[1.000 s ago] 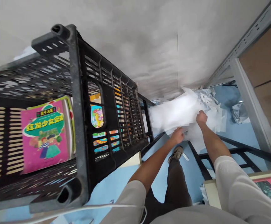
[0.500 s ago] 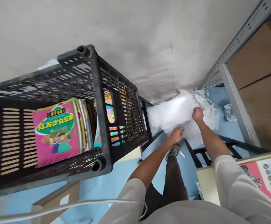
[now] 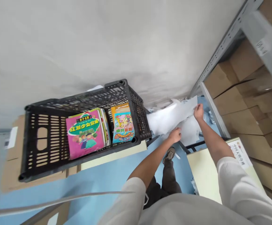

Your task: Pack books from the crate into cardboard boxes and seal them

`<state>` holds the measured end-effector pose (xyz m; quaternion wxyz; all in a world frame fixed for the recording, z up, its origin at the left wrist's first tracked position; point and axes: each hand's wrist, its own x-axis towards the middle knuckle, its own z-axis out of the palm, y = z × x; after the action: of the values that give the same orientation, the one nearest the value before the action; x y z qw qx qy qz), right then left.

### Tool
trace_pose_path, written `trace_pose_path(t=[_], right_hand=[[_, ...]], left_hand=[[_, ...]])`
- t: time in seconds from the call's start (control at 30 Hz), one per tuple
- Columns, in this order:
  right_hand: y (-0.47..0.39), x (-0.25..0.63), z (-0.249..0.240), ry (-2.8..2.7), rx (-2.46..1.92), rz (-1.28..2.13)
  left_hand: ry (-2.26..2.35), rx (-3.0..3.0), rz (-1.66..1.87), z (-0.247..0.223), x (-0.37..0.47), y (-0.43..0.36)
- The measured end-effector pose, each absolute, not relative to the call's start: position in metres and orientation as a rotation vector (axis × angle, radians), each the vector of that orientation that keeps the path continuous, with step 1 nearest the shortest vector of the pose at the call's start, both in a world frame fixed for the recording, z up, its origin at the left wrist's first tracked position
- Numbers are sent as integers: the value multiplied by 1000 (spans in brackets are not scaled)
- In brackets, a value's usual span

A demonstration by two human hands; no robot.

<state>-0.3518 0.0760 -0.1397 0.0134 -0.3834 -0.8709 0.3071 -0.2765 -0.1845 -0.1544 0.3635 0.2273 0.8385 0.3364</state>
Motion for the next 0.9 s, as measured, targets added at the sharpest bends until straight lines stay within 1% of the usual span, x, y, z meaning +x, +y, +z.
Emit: trace_pose_path(t=[0.27,0.4,0.53,0.7,0.8,0.9], right_hand=[[83,-314,-15,-2464,-1185,910],[80,-263,49,-2318,-1214,925],[72,-197,96,-2067,-1291,944],[59,-113,126,-1695,-1399,1079],[51,-65,127,-1500,-1441,1125],[43,-16,120,-1363,-1505,1119]], left_hand=[[2129,813,844,-66,-277,-170],[2087,986,828,-19,-271,-160],[2076,1164,821,25,-259,-151],[2136,1403,781,70,-233,-141],[2124,1523,717,89,-213,-135],[2062,1614,642,96,-188,-125]])
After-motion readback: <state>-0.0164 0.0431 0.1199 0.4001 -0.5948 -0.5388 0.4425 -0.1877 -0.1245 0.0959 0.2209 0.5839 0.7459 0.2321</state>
